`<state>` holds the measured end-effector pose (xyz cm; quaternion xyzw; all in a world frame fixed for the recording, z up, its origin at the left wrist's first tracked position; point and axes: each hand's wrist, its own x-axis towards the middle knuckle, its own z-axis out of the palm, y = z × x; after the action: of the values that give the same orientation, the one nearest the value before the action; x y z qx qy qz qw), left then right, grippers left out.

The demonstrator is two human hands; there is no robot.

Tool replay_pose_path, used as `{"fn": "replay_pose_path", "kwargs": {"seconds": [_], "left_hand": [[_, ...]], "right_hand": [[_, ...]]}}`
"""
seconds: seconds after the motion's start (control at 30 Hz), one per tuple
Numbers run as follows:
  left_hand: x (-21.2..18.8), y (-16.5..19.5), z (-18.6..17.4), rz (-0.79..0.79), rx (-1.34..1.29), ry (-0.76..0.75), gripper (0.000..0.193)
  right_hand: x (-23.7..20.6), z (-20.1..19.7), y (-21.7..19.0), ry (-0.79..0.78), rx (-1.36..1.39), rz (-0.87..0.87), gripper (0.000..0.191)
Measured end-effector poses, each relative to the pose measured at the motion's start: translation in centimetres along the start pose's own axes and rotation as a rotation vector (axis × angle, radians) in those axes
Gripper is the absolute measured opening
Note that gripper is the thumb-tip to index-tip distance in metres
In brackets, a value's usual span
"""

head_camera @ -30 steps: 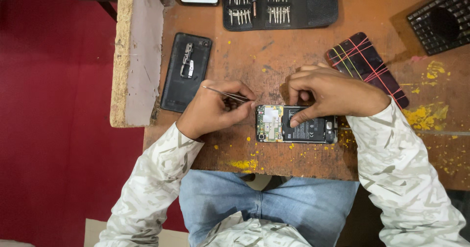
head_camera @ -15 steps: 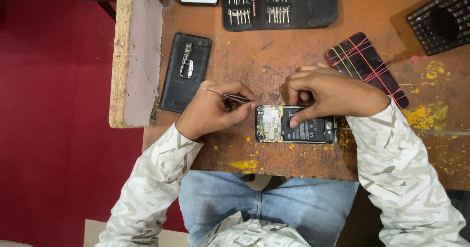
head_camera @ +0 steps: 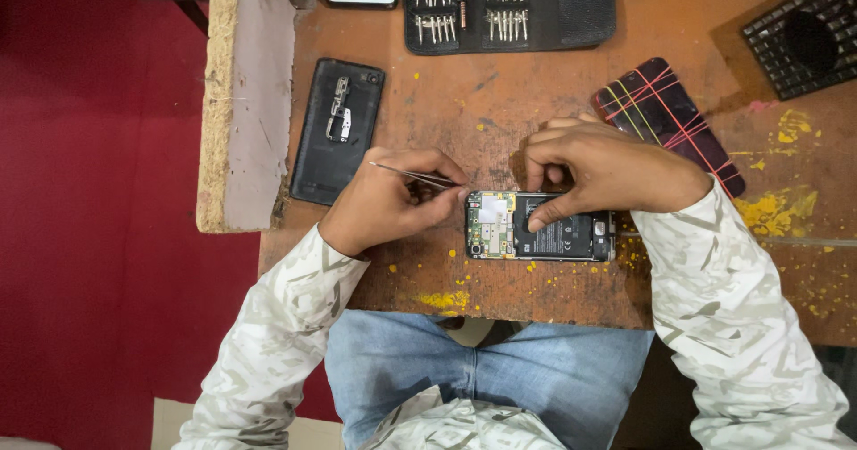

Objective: The person disassembles a smartphone by removing the back cover and then uses tweezers to carefully detach internal ribbon cables and components. The back cover is placed aside, and the internal parts are manipulated with precision tools.

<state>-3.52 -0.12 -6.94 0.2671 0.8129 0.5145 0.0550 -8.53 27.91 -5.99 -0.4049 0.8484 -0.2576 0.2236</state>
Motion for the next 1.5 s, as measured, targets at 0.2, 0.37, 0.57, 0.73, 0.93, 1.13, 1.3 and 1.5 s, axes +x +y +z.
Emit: {"fn": "replay_pose_path", "kwargs": {"seconds": [0.2,0.37,0.57,0.73,0.93,1.13,1.3,1.5], "left_hand": [[0.0,0.0,0.0,0.013,0.022,-0.003,0.012],[-0.1,0.1,-0.1,-0.003,0.010,0.004,0.012],[-0.1,0.1,-0.1,0.026,0.012,-0.002,0.012],[-0.1,0.1,0.0,0.044,0.033,0.005,0.012],[0.0,0.1,0.1,0.084,0.090,0.005,0.013],[0.0,0.2,0.4,0.105,0.154,0.004,0.014],[0.3,0.3,0.7,0.209,0.246,0.032,0.019],[0.7,0.3,1.0,0.236,0.324,0.035,0.025]], "right_hand": [[0.1,0.0,0.0,-0.009,0.007,0.026,0.043],[0.1,-0.1,0.1,-0.015,0.006,0.024,0.043],[0.1,-0.1,0.0,-0.005,0.016,0.010,0.042],[0.1,-0.1,0.1,-0.013,0.010,0.030,0.043],[0.1,0.0,0.2,0.005,0.005,0.008,0.044],[0.1,0.0,0.3,-0.022,0.004,0.047,0.046],[0.1,0.1,0.4,-0.004,0.020,0.027,0.047],[0.1,0.0,0.3,0.003,0.000,-0.011,0.045]]}}
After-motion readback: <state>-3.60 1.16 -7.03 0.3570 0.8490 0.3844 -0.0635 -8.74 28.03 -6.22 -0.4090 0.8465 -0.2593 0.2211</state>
